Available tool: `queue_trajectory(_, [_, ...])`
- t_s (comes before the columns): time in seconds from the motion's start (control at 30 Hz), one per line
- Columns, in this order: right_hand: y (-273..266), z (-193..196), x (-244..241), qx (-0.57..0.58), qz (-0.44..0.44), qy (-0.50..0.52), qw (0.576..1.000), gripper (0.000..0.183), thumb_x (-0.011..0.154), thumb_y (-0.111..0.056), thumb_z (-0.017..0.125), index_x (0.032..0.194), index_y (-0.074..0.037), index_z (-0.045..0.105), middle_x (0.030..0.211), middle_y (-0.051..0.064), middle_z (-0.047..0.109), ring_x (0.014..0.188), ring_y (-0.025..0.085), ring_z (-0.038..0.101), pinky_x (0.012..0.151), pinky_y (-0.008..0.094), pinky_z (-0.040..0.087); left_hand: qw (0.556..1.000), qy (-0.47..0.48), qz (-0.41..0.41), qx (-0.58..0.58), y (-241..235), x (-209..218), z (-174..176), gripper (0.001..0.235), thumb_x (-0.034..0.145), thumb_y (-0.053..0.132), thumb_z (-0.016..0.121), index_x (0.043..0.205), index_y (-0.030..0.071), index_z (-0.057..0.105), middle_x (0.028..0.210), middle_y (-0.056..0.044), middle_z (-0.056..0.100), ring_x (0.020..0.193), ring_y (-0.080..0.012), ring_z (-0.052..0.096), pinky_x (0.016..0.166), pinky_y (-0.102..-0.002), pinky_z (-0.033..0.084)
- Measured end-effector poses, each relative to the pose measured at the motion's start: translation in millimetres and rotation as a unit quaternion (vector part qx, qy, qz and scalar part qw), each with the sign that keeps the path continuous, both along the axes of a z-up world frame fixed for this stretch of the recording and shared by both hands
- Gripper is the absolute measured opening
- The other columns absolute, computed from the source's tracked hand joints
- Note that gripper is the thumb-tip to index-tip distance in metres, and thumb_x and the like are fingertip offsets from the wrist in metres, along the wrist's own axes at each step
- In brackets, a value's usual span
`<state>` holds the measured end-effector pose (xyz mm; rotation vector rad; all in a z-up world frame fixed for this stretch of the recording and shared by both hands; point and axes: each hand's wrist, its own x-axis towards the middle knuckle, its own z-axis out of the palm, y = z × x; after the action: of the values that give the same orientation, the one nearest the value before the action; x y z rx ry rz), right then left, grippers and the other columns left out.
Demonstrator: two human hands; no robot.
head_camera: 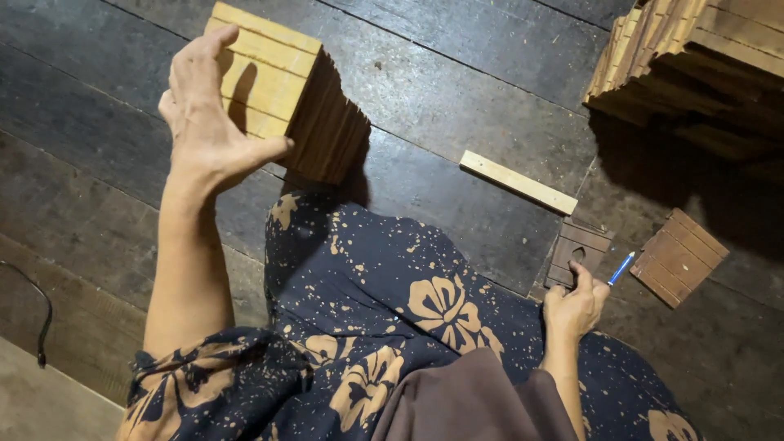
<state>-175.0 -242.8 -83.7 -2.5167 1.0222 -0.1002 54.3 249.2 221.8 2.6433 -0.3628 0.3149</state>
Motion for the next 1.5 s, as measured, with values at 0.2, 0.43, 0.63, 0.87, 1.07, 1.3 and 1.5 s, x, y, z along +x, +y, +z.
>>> queue_trajectory(0.2, [0.4,-1.2,-3.3,-0.001,0.005,0.019,1.000,0.059,0.078,-0.005,0.062,0.131,-0.029,0.071,0.116,0.012,0.051,0.095,0.037,0.064,0.088,0.050,0.052,1.000,0.014,0.004,0.028,0.9,-6.5,-0.1,0.098,0.072,0.068,0.064,0.149,0.011,0.041,0.141,-0.020,0.041,0.131,-0.0364,0.038,0.098,-0.065,0.030])
queue_trajectory(0.43, [-11.5,20.4,-2.7,-0.003,0.064,0.057,0.996,0.060,0.075,-0.034,0.078,0.135,-0.030,0.070,0.124,0.010,0.051,0.101,0.034,0.064,0.092,0.048,0.053,0.977,-0.154,-0.076,-0.127,-129.6,3.8,10.8,0.055,0.092,0.022,0.082,0.132,-0.004,0.056,0.135,-0.026,0.048,0.130,-0.0438,0.046,0.113,-0.054,0.036])
queue_trajectory(0.63, [18.5,69.1,23.6,-0.042,0.001,0.157,0.987,0.065,0.070,-0.063,0.080,0.126,-0.033,0.069,0.134,0.005,0.051,0.121,0.034,0.058,0.088,0.053,0.057,0.927,-0.077,-0.199,-0.309,-331.2,69.5,-63.4,0.060,0.087,0.035,0.083,0.133,0.006,0.056,0.129,-0.016,0.063,0.126,-0.0339,0.060,0.111,-0.047,0.043])
queue_trajectory(0.87, [26.0,72.1,29.2,-0.039,0.000,0.130,0.991,0.061,0.076,-0.057,0.080,0.127,-0.026,0.063,0.138,0.009,0.049,0.115,0.039,0.055,0.082,0.057,0.055,0.992,0.042,-0.041,-0.114,-525.6,120.3,-95.7,0.095,0.064,0.066,0.084,0.142,0.027,0.046,0.155,-0.006,0.041,0.143,-0.0337,0.041,0.106,-0.063,0.036])
queue_trajectory(1.07, [25.3,82.4,38.1,0.006,-0.024,0.135,0.991,0.052,0.076,-0.050,0.078,0.119,-0.024,0.065,0.128,0.012,0.049,0.118,0.039,0.054,0.084,0.057,0.055,0.997,0.065,0.013,0.046,-545.6,115.3,-78.6,0.128,0.052,0.081,0.103,0.148,0.030,0.034,0.154,0.000,0.040,0.149,-0.0423,0.024,0.103,-0.071,0.037])
queue_trajectory(1.3, [23.8,73.5,31.9,-0.008,-0.006,0.117,0.993,0.054,0.079,-0.058,0.077,0.119,-0.022,0.069,0.132,0.013,0.048,0.116,0.041,0.053,0.080,0.060,0.055,0.986,0.020,-0.074,-0.147,-456.3,59.8,-65.7,0.083,0.053,0.052,0.077,0.130,0.032,0.053,0.142,0.003,0.048,0.136,-0.0295,0.044,0.092,-0.050,0.050])
queue_trajectory(1.5, [27.0,57.1,29.2,-0.065,-0.021,0.120,0.990,0.038,0.076,-0.051,0.079,0.102,-0.025,0.069,0.134,0.001,0.050,0.124,0.034,0.052,0.076,0.056,0.061,0.535,0.445,-0.108,-0.710,-338.1,-42.6,-109.1,0.071,0.081,0.032,0.063,0.148,0.016,0.048,0.138,-0.010,0.053,0.122,-0.0279,0.056,0.093,-0.053,0.056])
